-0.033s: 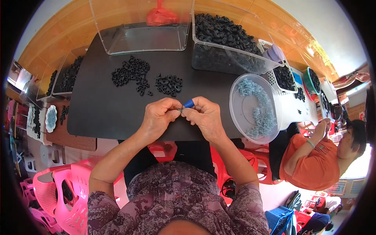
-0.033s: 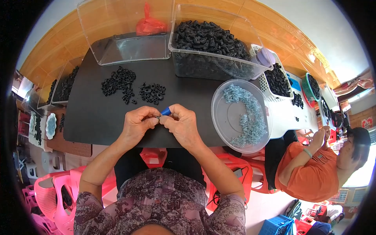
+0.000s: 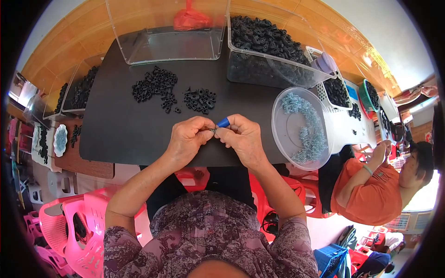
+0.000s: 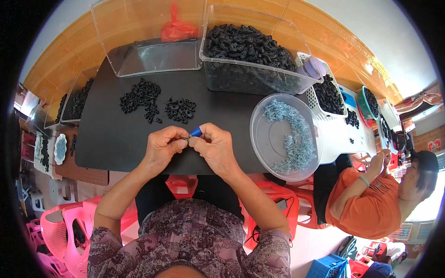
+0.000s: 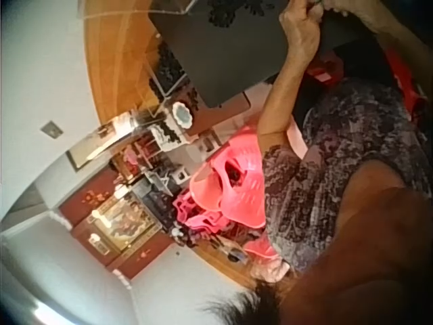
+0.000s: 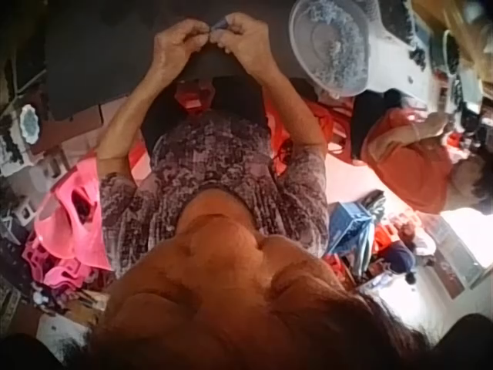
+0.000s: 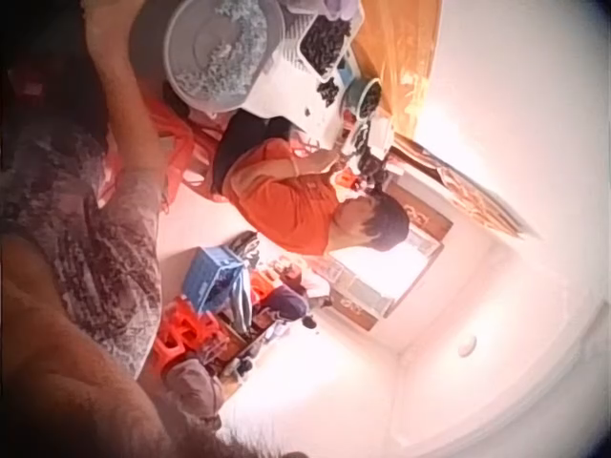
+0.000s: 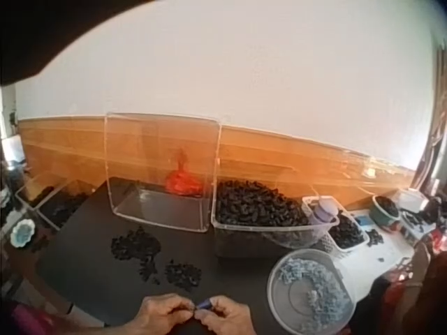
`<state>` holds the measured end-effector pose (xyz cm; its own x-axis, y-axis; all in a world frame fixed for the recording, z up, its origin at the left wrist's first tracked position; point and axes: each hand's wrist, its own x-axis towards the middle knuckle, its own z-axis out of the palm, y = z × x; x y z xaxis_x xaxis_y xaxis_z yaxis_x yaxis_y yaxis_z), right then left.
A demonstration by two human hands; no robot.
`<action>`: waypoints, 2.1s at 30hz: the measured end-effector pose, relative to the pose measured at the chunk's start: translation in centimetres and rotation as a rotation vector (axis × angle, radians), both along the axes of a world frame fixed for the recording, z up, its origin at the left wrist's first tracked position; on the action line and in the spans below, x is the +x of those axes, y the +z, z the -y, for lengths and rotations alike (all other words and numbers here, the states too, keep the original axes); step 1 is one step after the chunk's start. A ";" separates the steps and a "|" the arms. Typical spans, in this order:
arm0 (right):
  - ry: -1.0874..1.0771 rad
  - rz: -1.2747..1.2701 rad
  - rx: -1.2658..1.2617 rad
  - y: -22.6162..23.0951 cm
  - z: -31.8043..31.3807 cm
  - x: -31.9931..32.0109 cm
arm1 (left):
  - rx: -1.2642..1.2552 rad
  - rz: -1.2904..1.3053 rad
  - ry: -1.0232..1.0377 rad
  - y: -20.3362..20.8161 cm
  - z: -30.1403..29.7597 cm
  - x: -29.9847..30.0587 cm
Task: The person assembles small black components with small blue parts by hand, using an assembly tool at a workbench.
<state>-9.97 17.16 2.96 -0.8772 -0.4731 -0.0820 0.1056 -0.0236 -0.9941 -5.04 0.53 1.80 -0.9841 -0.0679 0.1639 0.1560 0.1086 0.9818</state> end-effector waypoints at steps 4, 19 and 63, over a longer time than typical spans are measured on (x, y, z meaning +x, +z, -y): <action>-0.023 -0.130 0.030 -0.6 0.3 0.5 | -0.151 0.013 0.010 0.3 0.1 0.4; -0.112 -0.210 0.030 -1.1 1.7 0.5 | -0.221 0.070 0.146 0.1 -0.3 0.4; -0.077 -0.165 0.011 -1.7 2.4 0.7 | 0.100 0.251 0.115 0.1 0.5 0.0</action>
<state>-9.25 14.78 1.31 -0.9127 -0.4039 0.0616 -0.0610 -0.0143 -0.9980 -5.06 0.04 1.90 -0.9780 -0.1847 -0.0969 -0.1009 0.0124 0.9948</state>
